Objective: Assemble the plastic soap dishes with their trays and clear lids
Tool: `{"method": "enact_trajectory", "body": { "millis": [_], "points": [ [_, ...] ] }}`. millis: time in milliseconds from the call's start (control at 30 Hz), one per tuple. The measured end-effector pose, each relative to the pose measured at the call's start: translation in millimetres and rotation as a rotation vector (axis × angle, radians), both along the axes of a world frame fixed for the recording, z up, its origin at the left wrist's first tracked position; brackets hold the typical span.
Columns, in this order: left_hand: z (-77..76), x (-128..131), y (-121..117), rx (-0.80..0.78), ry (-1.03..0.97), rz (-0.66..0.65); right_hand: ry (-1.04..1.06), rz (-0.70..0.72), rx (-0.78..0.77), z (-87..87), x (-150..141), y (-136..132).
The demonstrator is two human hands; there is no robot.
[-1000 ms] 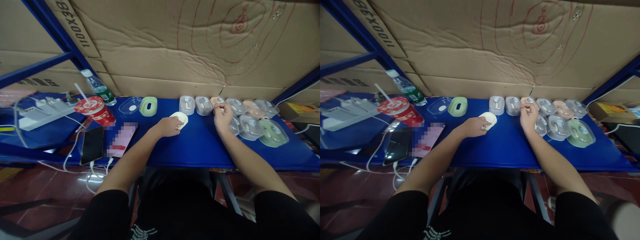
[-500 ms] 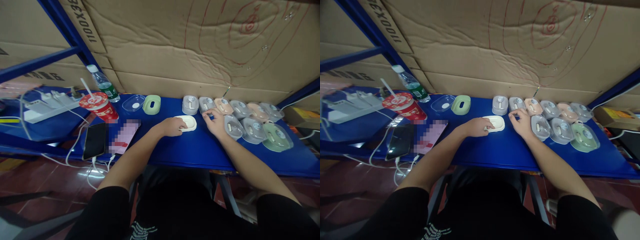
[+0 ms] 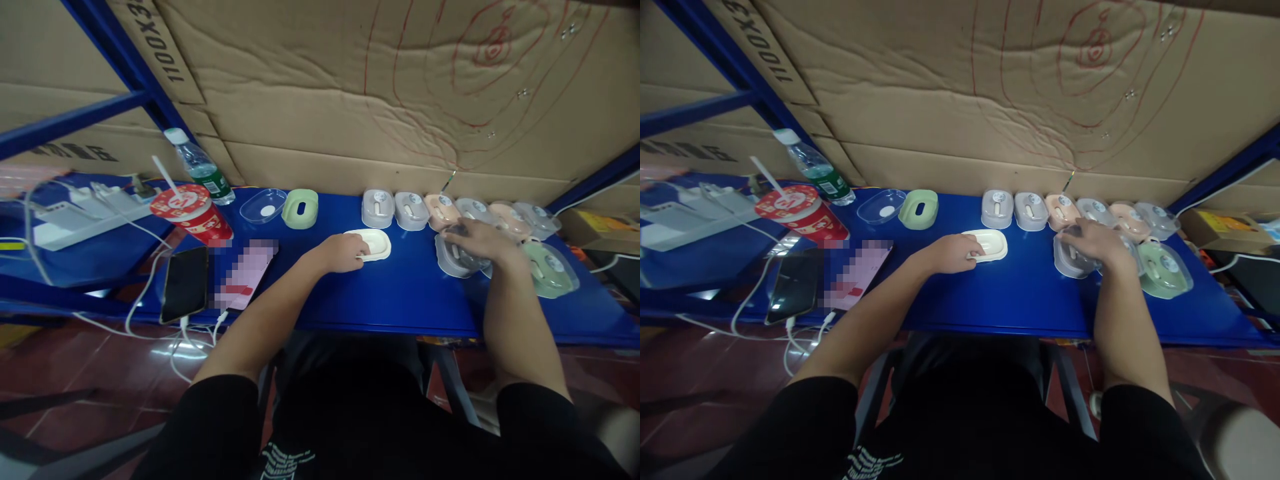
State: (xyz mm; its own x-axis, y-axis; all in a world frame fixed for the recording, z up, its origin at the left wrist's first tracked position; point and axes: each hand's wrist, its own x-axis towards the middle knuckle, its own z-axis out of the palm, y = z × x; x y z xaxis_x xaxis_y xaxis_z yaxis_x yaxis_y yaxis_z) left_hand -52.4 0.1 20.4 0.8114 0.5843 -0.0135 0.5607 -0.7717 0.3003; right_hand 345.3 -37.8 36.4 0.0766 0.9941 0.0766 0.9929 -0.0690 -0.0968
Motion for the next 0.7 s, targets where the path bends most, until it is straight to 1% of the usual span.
{"method": "enact_trajectory", "body": {
  "millis": [100,167,233,333,533,700],
  "points": [
    [0.7,0,0,0.013,0.008,0.002,0.021,-0.088,-0.105,-5.9,-19,3],
    [1.2,0,0,0.018,0.015,-0.001,0.068,-0.111,-0.101,-7.1,-34,2],
    [1.7,0,-1,0.022,0.024,-0.005,0.104,-0.116,-0.084,-8.4,-42,2],
    [2.3,0,-2,0.017,0.031,0.003,0.107,-0.113,-0.074,-11.5,-43,2],
    [0.5,0,-2,0.0,0.023,0.012,0.112,-0.153,-0.099,-17.3,-37,5],
    [0.3,0,-1,-0.003,0.029,0.018,0.107,-0.159,-0.107,-16.0,-41,5]
  ]
}}
